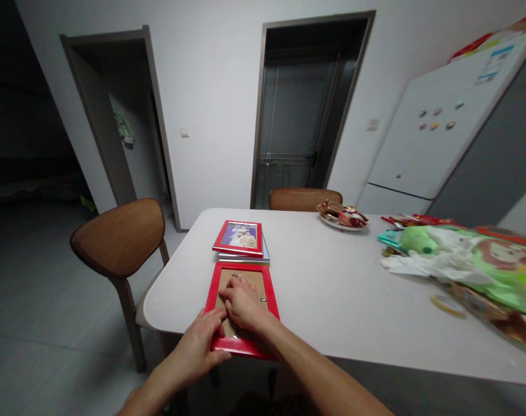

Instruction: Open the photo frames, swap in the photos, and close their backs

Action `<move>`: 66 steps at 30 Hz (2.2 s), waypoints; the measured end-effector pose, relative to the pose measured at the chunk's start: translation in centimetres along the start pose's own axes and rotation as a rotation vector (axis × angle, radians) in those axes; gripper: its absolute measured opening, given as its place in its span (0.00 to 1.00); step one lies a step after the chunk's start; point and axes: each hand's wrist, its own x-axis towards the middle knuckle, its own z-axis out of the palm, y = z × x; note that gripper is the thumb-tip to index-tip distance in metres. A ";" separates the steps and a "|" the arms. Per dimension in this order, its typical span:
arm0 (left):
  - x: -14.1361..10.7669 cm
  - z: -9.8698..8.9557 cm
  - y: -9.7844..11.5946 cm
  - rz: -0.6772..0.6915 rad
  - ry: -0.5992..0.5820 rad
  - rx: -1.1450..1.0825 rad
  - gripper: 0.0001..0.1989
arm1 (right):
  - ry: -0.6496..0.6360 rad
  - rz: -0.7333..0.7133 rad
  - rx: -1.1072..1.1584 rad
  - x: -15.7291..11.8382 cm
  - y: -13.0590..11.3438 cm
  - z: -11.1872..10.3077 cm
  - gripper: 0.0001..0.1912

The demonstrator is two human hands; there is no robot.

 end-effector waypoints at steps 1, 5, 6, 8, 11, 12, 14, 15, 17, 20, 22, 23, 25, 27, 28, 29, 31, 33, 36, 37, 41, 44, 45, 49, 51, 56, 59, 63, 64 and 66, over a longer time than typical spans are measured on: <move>-0.1 0.0 0.1 -0.001 0.002 -0.003 0.17 | 0.021 0.019 0.025 0.1 0.1 0.0 0.14; -0.5 -0.2 0.5 0.005 0.009 -0.030 0.14 | 0.125 0.191 0.092 1.4 1.4 0.1 0.13; -0.7 -0.2 0.6 0.003 0.009 -0.036 0.14 | 0.142 0.233 0.089 1.8 1.8 0.2 0.13; -0.9 -0.2 0.9 -0.009 0.007 -0.039 0.15 | 0.160 0.306 0.080 2.7 2.8 0.4 0.12; -1.0 -0.3 1.2 -0.021 -0.008 -0.021 0.14 | 0.186 0.406 0.073 3.8 4.0 0.8 0.11; -1.1 -0.3 1.3 -0.020 -0.013 -0.013 0.14 | 0.197 0.430 0.072 4.0 4.3 0.9 0.11; -1.2 -0.3 1.3 -0.017 -0.012 0.003 0.13 | 0.223 0.458 0.076 4.2 4.6 0.8 0.11; -1.3 -0.3 1.4 -0.020 -0.007 0.011 0.14 | 0.234 0.461 0.083 4.2 4.7 0.7 0.11; -1.3 -0.2 1.5 -0.032 -0.005 0.038 0.17 | 0.254 0.443 0.112 3.9 4.6 0.3 0.12; -1.1 0.6 2.2 -0.038 -0.050 0.134 0.22 | 0.284 0.375 0.178 3.0 4.4 -0.5 0.13; -0.7 1.5 2.8 -0.003 -0.089 0.193 0.26 | 0.308 0.344 0.218 2.1 4.5 -1.1 0.12; -0.5 1.9 3.1 0.017 -0.100 0.207 0.26 | 0.322 0.340 0.236 1.5 4.7 -1.4 0.12; -0.2 2.5 3.5 0.036 -0.110 0.202 0.24 | 0.349 0.352 0.256 0.2 5.4 -2.0 0.13; -0.2 2.6 3.6 0.029 -0.101 0.168 0.23 | 0.394 0.387 0.320 -1.2 6.2 -2.6 0.16; -0.3 2.5 3.7 0.031 -0.086 0.141 0.23 | 0.431 0.431 0.398 -2.0 6.6 -2.7 0.17; -0.4 2.2 3.7 0.039 -0.059 0.104 0.22 | 0.470 0.492 0.512 -2.6 6.7 -2.9 0.18; -0.8 1.4 3.9 0.058 0.040 -0.018 0.20 | 0.518 0.626 0.808 -3.9 6.4 -2.8 0.19; -0.9 0.8 4.4 0.048 0.174 -0.217 0.16 | 0.479 0.701 1.080 -4.7 5.0 -2.4 0.21; -0.8 0.6 5.7 -0.015 0.376 -0.621 0.09 | 0.333 0.702 1.389 -5.3 1.6 -1.3 0.25; -0.6 0.6 6.0 -0.039 0.427 -0.750 0.09 | 0.284 0.696 1.478 -5.4 0.3 -0.9 0.27; 0.1 0.3 6.4 -0.074 0.560 -1.074 0.19 | 0.314 0.586 1.673 -5.5 -2.6 -0.5 0.33; 0.7 -0.5 5.6 -0.088 0.578 -1.181 0.33 | 0.442 0.634 1.630 -6.2 -1.6 -1.5 0.38; 0.9 -0.6 5.2 -0.110 0.558 -1.195 0.36 | 0.460 0.691 1.591 -6.6 -0.8 -2.1 0.40; 1.7 1.0 4.2 -0.168 0.358 -1.147 0.32 | 0.498 0.851 1.369 -8.8 3.8 -5.0 0.44; 2.2 2.7 4.7 -0.128 0.249 -1.066 0.24 | 0.485 0.862 1.258 -10.2 6.3 -6.5 0.42; 3.8 6.4 7.6 -0.067 0.095 -0.627 0.17 | 0.390 0.926 1.092 -13.5 11.8 -9.6 0.36; 5.2 7.7 8.9 -0.090 0.033 -0.376 0.18 | 0.364 0.963 1.044 -14.5 14.1 -10.6 0.34; 7.2 8.8 9.3 -0.067 0.000 -0.142 0.19 | 0.359 0.965 0.863 -14.3 16.7 -10.6 0.31; 7.7 9.0 9.3 -0.061 -0.003 -0.119 0.18 | 0.353 0.949 0.789 -14.1 17.4 -10.4 0.29; 8.4 9.3 9.3 -0.053 -0.008 -0.106 0.15 | 0.332 0.906 0.558 -13.6 18.7 -10.1 0.24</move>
